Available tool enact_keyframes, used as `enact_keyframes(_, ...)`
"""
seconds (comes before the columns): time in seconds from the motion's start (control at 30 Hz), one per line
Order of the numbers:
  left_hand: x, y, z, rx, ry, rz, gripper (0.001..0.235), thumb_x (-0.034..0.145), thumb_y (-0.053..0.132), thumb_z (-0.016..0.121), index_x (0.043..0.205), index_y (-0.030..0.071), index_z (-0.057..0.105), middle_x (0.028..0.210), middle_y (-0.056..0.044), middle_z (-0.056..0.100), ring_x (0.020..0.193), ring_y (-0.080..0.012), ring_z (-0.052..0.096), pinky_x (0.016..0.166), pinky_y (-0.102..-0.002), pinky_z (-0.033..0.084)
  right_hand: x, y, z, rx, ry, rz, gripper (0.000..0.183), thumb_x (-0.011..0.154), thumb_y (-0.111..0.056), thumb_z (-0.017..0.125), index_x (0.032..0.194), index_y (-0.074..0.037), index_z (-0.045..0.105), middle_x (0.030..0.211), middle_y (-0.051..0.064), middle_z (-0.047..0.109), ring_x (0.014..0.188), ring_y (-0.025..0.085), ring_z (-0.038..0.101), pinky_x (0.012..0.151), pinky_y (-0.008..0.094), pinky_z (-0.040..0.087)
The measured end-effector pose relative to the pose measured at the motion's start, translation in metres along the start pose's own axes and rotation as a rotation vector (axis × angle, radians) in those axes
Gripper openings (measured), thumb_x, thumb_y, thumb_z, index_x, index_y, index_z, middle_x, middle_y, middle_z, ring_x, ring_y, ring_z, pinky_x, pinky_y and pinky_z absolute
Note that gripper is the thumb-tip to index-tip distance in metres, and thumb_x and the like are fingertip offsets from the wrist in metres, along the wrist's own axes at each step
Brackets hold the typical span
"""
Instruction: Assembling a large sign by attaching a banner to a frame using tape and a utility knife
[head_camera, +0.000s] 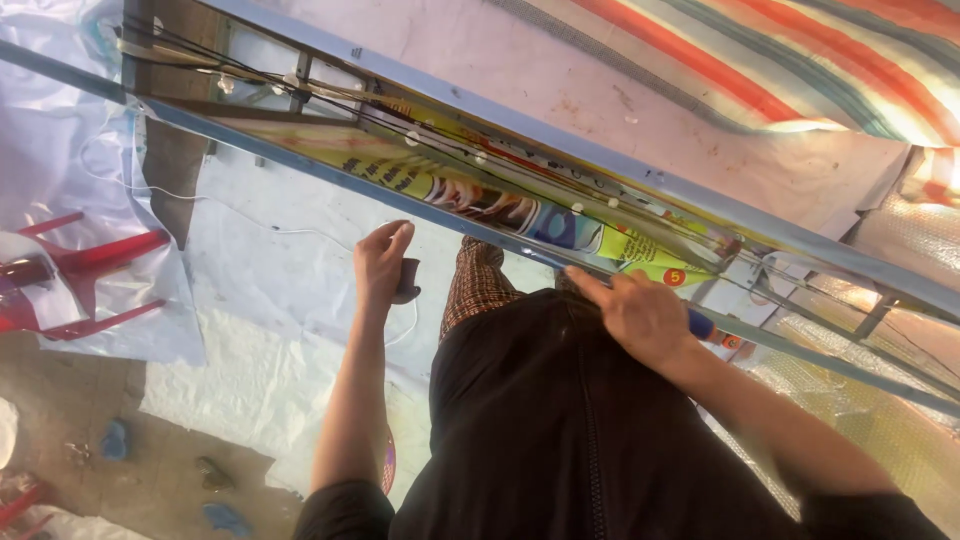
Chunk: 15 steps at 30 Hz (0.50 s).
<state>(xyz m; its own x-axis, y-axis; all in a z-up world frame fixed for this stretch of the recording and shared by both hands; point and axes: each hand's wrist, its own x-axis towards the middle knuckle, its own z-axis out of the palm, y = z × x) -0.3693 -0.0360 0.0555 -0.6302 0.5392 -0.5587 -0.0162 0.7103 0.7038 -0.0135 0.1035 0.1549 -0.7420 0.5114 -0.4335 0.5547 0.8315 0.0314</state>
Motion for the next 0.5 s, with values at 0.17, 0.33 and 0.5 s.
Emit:
enact_keyframes(0.17, 0.031, 0.003, 0.016, -0.360, -0.056, -0.111, 0.038, 0.097, 0.035, 0.077, 0.075, 0.006, 0.064, 0.051, -0.002, 0.046, 0.045, -0.0092, 0.049, 0.045, -0.021, 0.043, -0.005, 0.001, -0.004, 0.060, -0.081, 0.027, 0.062, 0.095, -0.020, 0.045, 0.150, -0.049, 0.046, 0.070, 0.003, 0.066, 0.069, 0.023, 0.069, 0.058, 0.036, 0.062)
enact_keyframes(0.33, 0.049, -0.011, 0.018, -0.510, -0.162, -0.113, 0.041, 0.098, 0.027, 0.076, 0.070, 0.007, 0.054, 0.038, -0.007, 0.042, 0.029, -0.0104, 0.044, 0.033, -0.018, 0.035, 0.005, -0.018, -0.023, 0.060, -0.086, 0.049, 0.065, 0.093, -0.016, 0.048, 0.150, -0.046, 0.046, 0.072, 0.005, 0.067, 0.073, 0.026, 0.071, 0.061, 0.038, 0.063)
enact_keyframes(0.5, 0.057, -0.018, 0.017, -0.461, -0.188, -0.131, 0.044, 0.095, 0.028, 0.080, 0.068, 0.008, 0.053, 0.038, -0.008, 0.044, 0.029, -0.0075, 0.045, 0.033, -0.017, 0.036, -0.010, -0.009, -0.014, 0.039, -0.143, 0.085, 0.070, 0.092, -0.018, 0.048, 0.152, -0.052, 0.041, 0.075, 0.004, 0.068, 0.076, 0.024, 0.072, 0.066, 0.038, 0.064)
